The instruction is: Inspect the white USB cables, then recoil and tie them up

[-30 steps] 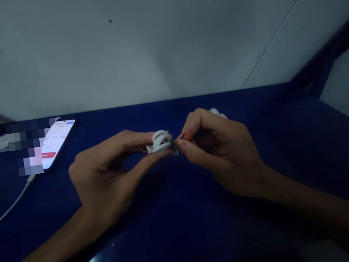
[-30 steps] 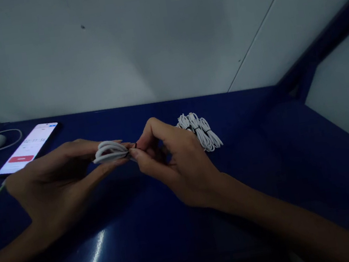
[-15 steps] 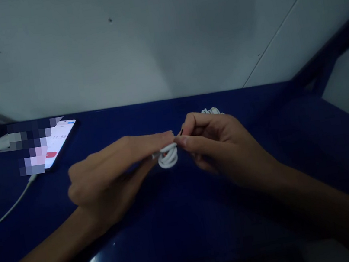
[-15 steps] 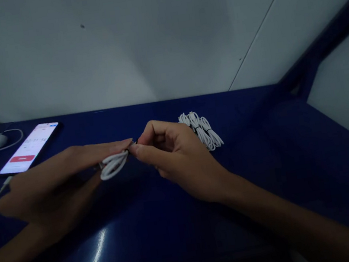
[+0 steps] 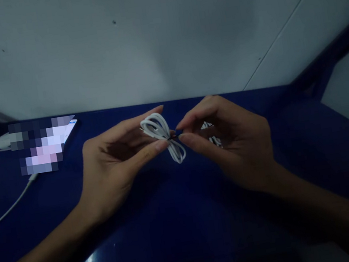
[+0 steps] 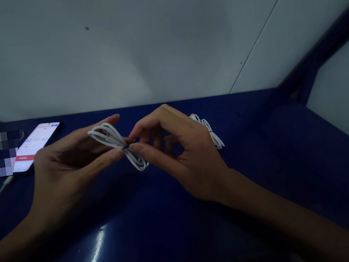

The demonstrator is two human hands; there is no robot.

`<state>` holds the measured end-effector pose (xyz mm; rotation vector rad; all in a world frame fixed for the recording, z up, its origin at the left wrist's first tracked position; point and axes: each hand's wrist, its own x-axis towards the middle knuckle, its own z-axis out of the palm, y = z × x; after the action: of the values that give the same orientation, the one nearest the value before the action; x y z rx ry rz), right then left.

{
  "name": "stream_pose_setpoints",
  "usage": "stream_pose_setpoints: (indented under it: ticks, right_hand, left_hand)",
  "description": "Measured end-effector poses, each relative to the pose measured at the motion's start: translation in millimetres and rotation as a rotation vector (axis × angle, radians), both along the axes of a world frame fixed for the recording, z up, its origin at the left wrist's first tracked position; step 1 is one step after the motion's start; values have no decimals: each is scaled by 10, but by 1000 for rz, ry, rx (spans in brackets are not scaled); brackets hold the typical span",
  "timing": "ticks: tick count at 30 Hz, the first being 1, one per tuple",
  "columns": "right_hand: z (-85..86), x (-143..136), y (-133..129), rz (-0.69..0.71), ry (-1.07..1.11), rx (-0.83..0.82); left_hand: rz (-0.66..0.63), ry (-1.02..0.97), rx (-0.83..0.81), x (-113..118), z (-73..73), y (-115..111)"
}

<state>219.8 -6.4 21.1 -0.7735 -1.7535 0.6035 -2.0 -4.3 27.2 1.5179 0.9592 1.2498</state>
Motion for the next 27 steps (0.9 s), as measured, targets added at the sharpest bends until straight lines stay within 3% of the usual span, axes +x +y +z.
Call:
stream_pose_setpoints:
  ticks: [7, 15, 27]
  right_hand:
    - [-42, 32, 26, -72, -103, 44]
    - [13, 22, -1, -52, -129, -90]
    - [-22, 12, 19, -52, -142, -81]
  left_hand:
    - [-112, 2, -65, -9, -6, 33]
    - [-186, -35, -112, -5, -13, 41]
    - [-196, -197, -342, 2, -80, 68]
